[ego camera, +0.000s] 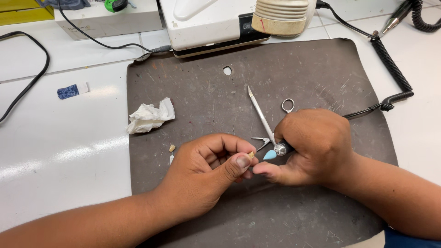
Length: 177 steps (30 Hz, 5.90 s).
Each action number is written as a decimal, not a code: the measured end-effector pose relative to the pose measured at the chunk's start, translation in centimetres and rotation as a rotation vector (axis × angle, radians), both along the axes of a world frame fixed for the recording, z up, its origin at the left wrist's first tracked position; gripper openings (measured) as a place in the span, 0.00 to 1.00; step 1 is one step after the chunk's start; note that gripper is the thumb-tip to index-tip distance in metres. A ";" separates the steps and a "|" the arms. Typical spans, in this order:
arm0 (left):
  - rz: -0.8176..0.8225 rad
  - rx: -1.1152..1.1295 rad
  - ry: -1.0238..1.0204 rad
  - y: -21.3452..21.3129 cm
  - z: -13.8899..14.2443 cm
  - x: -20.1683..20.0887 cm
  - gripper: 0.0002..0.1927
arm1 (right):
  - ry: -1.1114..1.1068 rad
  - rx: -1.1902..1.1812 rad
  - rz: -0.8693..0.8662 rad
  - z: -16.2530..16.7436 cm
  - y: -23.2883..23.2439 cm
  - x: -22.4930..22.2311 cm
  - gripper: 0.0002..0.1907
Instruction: The person holds a small tooth-shaped object and uses a rotary tool with a blue tip to grind and shape its surface. They switch to a metal hand instrument to scrape and refine edges, then resume grinding with the rotary tool. The object is handled one at a time on a work mat.
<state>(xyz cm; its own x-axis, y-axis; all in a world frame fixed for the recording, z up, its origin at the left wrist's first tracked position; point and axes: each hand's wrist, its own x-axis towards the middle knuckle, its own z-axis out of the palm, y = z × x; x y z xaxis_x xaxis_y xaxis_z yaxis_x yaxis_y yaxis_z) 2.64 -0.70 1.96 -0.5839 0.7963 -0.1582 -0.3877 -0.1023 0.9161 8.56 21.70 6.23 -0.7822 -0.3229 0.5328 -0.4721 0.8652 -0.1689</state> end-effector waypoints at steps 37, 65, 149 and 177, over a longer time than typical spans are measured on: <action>-0.011 -0.036 0.132 -0.2 1.0 0.2 0.13 | 0.041 0.077 0.012 -0.3 -0.4 -0.2 0.35; -0.005 -0.025 0.118 -0.1 0.7 0.1 0.12 | 0.006 0.083 0.014 -0.5 -0.4 -0.3 0.34; -0.088 0.094 -0.185 -0.3 0.2 0.3 0.12 | -0.012 0.014 0.001 -0.1 -0.4 0.3 0.34; -0.042 0.088 -0.100 -0.2 0.1 0.2 0.10 | -0.026 0.008 -0.007 -0.3 -0.5 0.1 0.30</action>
